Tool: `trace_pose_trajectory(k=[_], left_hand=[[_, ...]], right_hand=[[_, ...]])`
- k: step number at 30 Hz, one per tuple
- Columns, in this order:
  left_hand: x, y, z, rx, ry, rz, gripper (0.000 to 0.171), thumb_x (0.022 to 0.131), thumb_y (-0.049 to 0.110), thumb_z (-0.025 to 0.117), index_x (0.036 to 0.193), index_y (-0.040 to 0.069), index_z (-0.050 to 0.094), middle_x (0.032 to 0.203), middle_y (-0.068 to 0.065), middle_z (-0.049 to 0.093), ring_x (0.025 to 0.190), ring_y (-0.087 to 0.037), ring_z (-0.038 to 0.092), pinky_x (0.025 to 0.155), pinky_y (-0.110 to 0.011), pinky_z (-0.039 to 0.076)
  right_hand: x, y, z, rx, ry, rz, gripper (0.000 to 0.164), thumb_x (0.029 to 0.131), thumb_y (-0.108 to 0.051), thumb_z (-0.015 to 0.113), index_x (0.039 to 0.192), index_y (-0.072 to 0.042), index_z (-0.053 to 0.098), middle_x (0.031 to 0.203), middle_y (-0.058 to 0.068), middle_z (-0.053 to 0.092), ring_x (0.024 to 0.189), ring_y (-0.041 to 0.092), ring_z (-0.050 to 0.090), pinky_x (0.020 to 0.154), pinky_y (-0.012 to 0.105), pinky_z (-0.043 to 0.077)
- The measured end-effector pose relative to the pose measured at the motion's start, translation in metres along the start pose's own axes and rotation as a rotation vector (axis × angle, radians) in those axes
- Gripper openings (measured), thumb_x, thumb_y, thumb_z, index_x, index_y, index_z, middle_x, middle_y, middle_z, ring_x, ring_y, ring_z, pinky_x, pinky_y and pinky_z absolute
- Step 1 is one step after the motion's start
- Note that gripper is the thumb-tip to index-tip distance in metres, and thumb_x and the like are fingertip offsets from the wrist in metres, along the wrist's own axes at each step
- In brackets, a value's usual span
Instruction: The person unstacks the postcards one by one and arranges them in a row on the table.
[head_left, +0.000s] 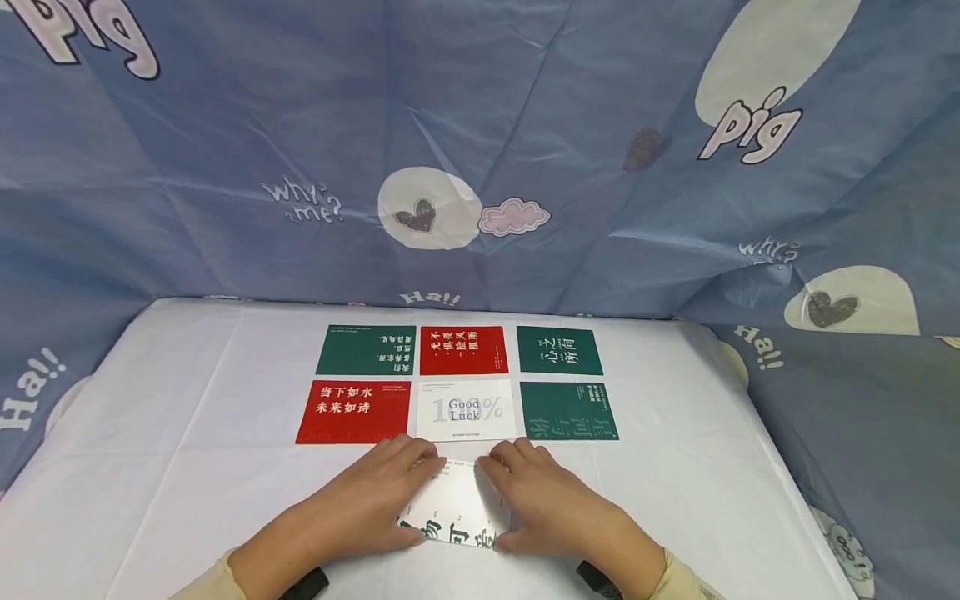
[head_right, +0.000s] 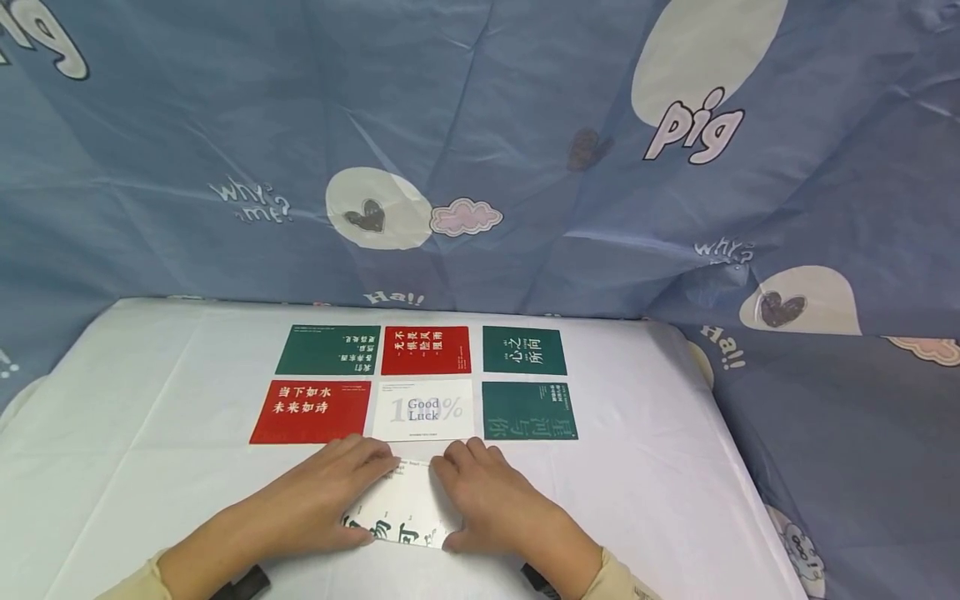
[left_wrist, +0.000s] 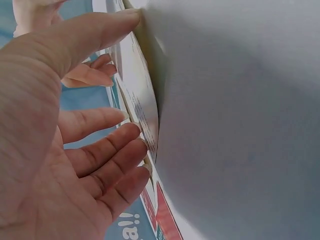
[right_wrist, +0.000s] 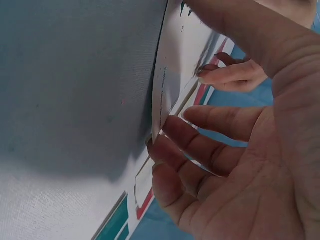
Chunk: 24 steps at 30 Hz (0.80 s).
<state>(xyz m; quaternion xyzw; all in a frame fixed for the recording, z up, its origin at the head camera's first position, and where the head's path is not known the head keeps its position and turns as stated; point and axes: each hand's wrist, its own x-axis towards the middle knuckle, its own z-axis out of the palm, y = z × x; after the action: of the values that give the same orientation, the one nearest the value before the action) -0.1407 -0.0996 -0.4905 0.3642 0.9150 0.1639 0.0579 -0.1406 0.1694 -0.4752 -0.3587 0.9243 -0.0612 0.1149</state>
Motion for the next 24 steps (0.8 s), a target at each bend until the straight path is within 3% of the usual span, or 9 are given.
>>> trace_pose_trajectory(k=[8, 14, 20, 24], left_hand=[[-0.0015, 0.0007, -0.0003, -0.026, 0.004, -0.005, 0.080, 0.070, 0.037, 0.096, 0.138, 0.009, 0.065, 0.131, 0.000, 0.058, 0.117, -0.016, 0.049, 0.101, -0.038, 0.051], [-0.0033, 0.0011, -0.0009, -0.039, 0.001, -0.017, 0.080, 0.069, 0.038, 0.096, 0.137, 0.010, 0.065, 0.128, 0.002, 0.057, 0.115, -0.014, 0.047, 0.100, -0.037, 0.050], [-0.0024, 0.0002, -0.0035, -0.014, 0.036, -0.015, 0.065, 0.080, 0.033, 0.089, 0.137, 0.012, 0.065, 0.127, 0.003, 0.059, 0.115, -0.013, 0.048, 0.103, -0.037, 0.048], [-0.0014, 0.0000, -0.0035, -0.023, 0.016, -0.035, 0.070, 0.078, 0.035, 0.091, 0.138, 0.011, 0.065, 0.127, 0.002, 0.059, 0.113, -0.015, 0.048, 0.102, -0.038, 0.049]], right_hand=[[-0.0007, -0.0035, 0.0007, -0.035, 0.006, -0.014, 0.095, 0.068, -0.053, 0.096, 0.144, -0.011, 0.058, 0.133, -0.001, 0.058, 0.114, 0.015, 0.049, 0.100, 0.035, 0.050], [-0.0015, -0.0042, 0.0029, -0.077, 0.028, -0.033, 0.090, 0.073, -0.052, 0.092, 0.145, -0.010, 0.058, 0.132, -0.001, 0.058, 0.115, 0.016, 0.050, 0.097, 0.036, 0.049], [-0.0023, -0.0063, 0.0053, -0.102, 0.045, -0.062, 0.096, 0.073, -0.061, 0.089, 0.148, -0.011, 0.054, 0.132, -0.001, 0.058, 0.116, 0.016, 0.050, 0.092, 0.034, 0.046], [-0.0024, -0.0075, 0.0070, -0.111, 0.068, -0.069, 0.095, 0.073, -0.060, 0.089, 0.147, -0.012, 0.054, 0.130, -0.002, 0.057, 0.115, 0.016, 0.049, 0.090, 0.033, 0.045]])
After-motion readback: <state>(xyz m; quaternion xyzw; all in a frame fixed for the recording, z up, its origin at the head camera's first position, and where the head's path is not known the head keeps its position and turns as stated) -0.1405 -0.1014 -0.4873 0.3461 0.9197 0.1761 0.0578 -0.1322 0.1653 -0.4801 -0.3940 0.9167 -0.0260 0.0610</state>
